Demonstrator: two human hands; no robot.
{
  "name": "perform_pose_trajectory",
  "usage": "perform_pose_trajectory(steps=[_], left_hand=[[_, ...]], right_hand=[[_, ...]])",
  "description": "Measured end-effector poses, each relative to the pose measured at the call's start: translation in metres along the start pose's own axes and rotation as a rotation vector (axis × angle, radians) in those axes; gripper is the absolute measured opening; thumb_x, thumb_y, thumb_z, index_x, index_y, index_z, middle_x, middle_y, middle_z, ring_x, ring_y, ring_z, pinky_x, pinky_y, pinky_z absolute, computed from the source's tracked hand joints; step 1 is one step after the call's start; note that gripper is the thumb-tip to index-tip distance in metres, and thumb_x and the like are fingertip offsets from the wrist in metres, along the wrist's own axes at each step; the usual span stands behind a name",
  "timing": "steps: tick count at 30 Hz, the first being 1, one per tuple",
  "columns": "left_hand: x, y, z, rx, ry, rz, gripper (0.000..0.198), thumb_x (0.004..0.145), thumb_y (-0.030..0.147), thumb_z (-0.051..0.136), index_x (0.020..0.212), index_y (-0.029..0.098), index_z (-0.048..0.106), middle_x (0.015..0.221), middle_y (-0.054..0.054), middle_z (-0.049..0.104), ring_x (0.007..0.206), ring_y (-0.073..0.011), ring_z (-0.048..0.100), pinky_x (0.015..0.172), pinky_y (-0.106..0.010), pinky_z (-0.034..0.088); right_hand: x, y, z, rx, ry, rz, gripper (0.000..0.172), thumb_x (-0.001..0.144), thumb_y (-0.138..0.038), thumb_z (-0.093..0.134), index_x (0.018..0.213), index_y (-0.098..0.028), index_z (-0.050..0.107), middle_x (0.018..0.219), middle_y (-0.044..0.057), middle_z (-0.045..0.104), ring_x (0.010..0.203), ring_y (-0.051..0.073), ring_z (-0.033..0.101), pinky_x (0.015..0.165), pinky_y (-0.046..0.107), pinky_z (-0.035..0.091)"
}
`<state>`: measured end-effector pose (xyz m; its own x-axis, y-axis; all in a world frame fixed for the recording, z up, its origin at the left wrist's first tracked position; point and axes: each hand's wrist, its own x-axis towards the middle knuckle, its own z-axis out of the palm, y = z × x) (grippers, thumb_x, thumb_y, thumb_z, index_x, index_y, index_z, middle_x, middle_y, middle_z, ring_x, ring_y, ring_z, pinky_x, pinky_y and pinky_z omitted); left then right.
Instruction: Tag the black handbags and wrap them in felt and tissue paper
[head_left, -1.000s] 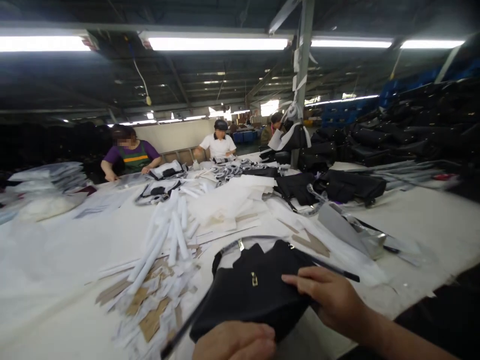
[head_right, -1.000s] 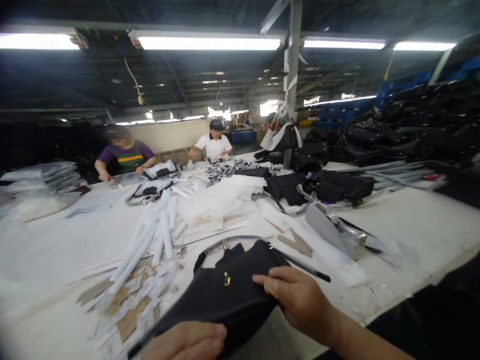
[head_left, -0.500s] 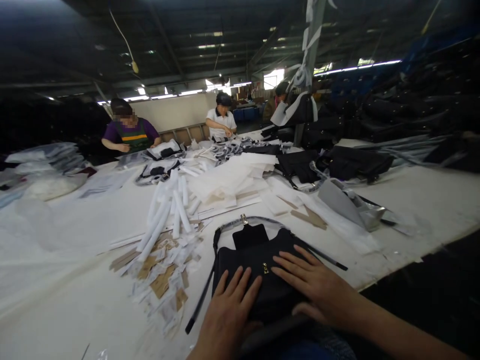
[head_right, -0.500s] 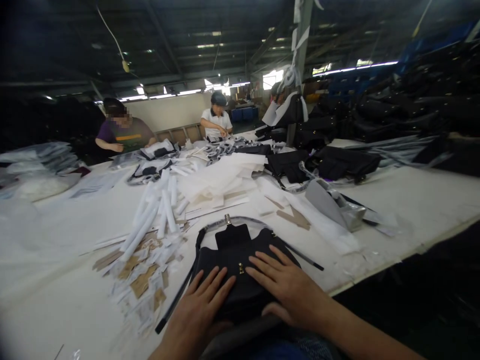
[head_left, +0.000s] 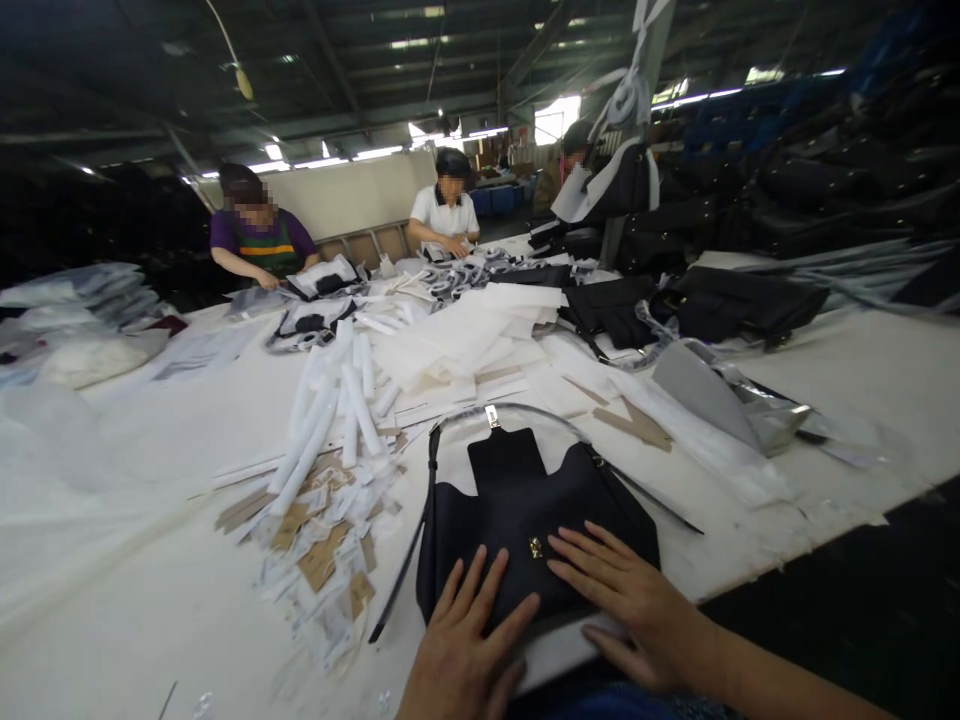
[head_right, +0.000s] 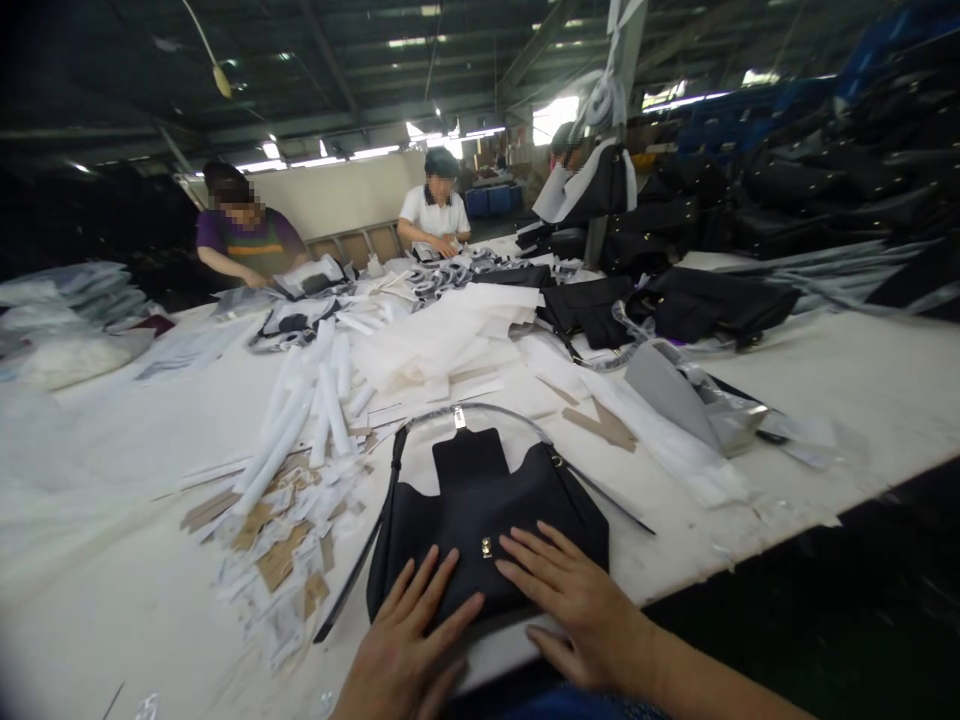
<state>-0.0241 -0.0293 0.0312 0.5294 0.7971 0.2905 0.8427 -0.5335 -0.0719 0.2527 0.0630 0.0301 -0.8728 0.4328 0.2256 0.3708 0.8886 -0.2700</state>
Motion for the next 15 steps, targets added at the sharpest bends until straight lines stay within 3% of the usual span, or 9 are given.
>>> perform_pose_trajectory(steps=[3, 5, 7, 12, 15], left_hand=[[0.005, 0.007, -0.001, -0.002, -0.006, -0.064, 0.071, 0.093, 0.054, 0.057, 0.154, 0.039, 0.024, 0.16, -0.014, 0.03, 0.143, -0.0374, 0.036, 0.104, -0.055, 0.047], [0.011, 0.011, 0.0, 0.012, 0.0, -0.111, 0.073, 0.092, 0.057, 0.056, 0.154, 0.04, 0.023, 0.16, -0.014, 0.031, 0.142, -0.0376, 0.038, 0.103, -0.055, 0.047], [0.015, 0.012, 0.001, 0.02, 0.014, -0.133, 0.075, 0.09, 0.061, 0.056, 0.154, 0.041, 0.022, 0.159, -0.014, 0.033, 0.141, -0.0378, 0.039, 0.103, -0.055, 0.047], [0.014, 0.011, 0.008, 0.096, 0.089, -0.11, 0.076, 0.088, 0.069, 0.051, 0.154, 0.04, 0.025, 0.153, -0.015, 0.044, 0.137, -0.0364, 0.046, 0.102, -0.051, 0.047], [0.012, 0.005, 0.023, 0.155, 0.194, -0.075, 0.077, 0.086, 0.073, 0.05, 0.152, 0.04, 0.03, 0.144, -0.014, 0.055, 0.129, -0.035, 0.055, 0.102, -0.048, 0.043]], right_hand=[[0.009, -0.003, -0.009, 0.134, 0.038, 0.091, 0.052, 0.095, -0.031, 0.057, 0.145, -0.022, 0.048, 0.146, 0.01, 0.054, 0.136, 0.027, 0.048, 0.115, 0.05, 0.038], [0.025, -0.001, -0.014, 0.227, 0.097, 0.169, 0.033, 0.1, -0.027, 0.052, 0.131, -0.021, 0.061, 0.128, 0.009, 0.067, 0.122, 0.022, 0.06, 0.107, 0.04, 0.046], [0.045, 0.003, -0.019, 0.272, 0.108, 0.199, 0.029, 0.101, -0.02, 0.047, 0.123, -0.018, 0.065, 0.118, 0.01, 0.071, 0.112, 0.019, 0.064, 0.098, 0.032, 0.052], [0.086, 0.021, -0.028, 0.127, -0.096, -0.08, 0.026, 0.1, -0.016, 0.048, 0.115, -0.018, 0.07, 0.108, 0.009, 0.071, 0.095, 0.021, 0.067, 0.084, 0.033, 0.054], [0.097, 0.032, -0.025, 0.189, -0.149, -0.119, 0.023, 0.099, -0.019, 0.052, 0.099, -0.016, 0.075, 0.092, 0.007, 0.072, 0.085, 0.02, 0.067, 0.075, 0.028, 0.054]])
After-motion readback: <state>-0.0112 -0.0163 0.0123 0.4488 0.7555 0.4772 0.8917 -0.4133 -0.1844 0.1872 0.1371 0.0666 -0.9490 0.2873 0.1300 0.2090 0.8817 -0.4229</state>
